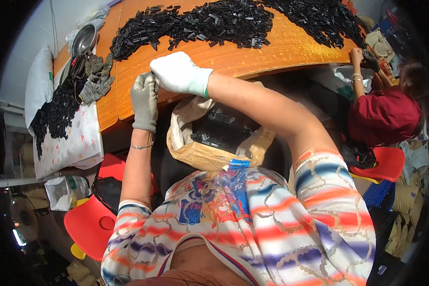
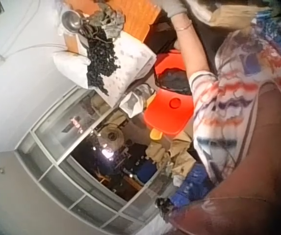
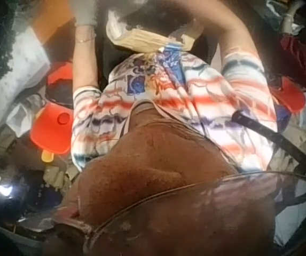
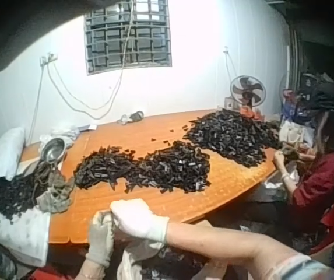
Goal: Sorting small black plastic components from a table into a bag.
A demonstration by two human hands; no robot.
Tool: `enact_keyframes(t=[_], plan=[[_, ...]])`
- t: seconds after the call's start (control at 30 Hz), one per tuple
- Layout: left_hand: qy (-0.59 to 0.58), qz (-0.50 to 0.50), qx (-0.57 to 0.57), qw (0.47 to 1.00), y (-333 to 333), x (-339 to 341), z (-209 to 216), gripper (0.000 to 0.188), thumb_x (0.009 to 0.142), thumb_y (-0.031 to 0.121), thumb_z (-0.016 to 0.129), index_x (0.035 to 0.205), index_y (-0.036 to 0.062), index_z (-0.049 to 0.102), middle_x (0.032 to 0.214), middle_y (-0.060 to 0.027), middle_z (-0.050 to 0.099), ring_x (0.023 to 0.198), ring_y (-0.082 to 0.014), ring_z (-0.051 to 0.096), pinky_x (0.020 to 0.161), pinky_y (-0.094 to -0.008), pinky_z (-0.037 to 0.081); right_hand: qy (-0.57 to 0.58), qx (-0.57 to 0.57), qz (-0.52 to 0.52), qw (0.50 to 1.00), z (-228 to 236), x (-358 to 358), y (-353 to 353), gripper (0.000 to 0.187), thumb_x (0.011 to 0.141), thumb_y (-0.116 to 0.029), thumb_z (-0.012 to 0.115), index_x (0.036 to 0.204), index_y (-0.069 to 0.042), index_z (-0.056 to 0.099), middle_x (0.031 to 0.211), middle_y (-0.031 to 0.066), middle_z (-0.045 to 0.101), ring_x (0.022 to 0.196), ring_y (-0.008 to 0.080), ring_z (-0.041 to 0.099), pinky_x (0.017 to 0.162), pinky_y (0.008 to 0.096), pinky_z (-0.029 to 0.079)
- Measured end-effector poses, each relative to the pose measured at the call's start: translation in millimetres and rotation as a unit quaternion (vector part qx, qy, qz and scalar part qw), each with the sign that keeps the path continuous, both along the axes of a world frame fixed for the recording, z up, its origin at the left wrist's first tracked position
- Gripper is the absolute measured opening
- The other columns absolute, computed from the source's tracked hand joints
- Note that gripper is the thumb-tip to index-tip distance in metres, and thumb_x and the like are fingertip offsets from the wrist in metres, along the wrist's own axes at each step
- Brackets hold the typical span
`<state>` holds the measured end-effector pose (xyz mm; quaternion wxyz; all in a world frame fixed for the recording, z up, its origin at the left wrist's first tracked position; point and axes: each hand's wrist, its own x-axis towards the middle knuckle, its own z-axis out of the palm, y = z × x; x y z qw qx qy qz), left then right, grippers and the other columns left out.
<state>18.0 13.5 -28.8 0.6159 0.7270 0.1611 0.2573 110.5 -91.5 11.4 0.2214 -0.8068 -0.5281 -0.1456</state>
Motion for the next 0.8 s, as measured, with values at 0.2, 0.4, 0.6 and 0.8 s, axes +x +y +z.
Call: enact_keyframes(t=[0.2,0.4,0.6,0.8], plan=[[0.025,0.027,-0.168,0.985,-14,1,11,0.021,0.096,0.019,0.048,0.082,0.0063,0.055,0.064,0.0055,0.044,0.050,-0.0032,0.035,0.044,-0.0198,0.028,0.028,-0.061,0.004,0.998,5,-2,-4,0.012,0.075,-0.018,0.060,0.079,-0.007,0.062,0.071,0.0145,0.064,0.069,0.0341,0.064,0.061,0.0432,0.051],[0.028,0.019,-0.035,0.999,-4,19,10,0.026,0.096,0.019,0.046,0.073,0.0072,0.052,0.060,0.0032,0.044,0.048,-0.0055,0.038,0.043,-0.0228,0.029,-0.019,-0.087,-0.012,0.996,9,9,1,0.013,0.075,-0.018,0.059,0.078,-0.007,0.064,0.073,0.0162,0.065,0.070,0.0342,0.065,0.063,0.0429,0.051],[0.012,-0.060,-0.183,0.981,-3,18,22,0.024,0.097,0.022,0.047,0.084,0.0029,0.055,0.067,0.0004,0.049,0.054,-0.0056,0.042,0.047,-0.0203,0.033,0.072,-0.023,-0.082,0.994,10,18,-3,0.020,0.083,-0.026,0.056,0.082,-0.007,0.063,0.079,0.0135,0.066,0.077,0.0323,0.065,0.069,0.0419,0.051],[0.042,-0.143,-0.343,0.927,-2,0,-6,0.025,0.098,0.023,0.049,0.106,0.0012,0.056,0.075,-0.0003,0.054,0.056,-0.0052,0.046,0.048,-0.0162,0.035,-0.115,0.120,0.189,0.968,-7,46,-25,0.022,0.082,-0.023,0.059,0.090,-0.004,0.064,0.078,0.0153,0.064,0.069,0.0262,0.064,0.063,0.0337,0.050]])
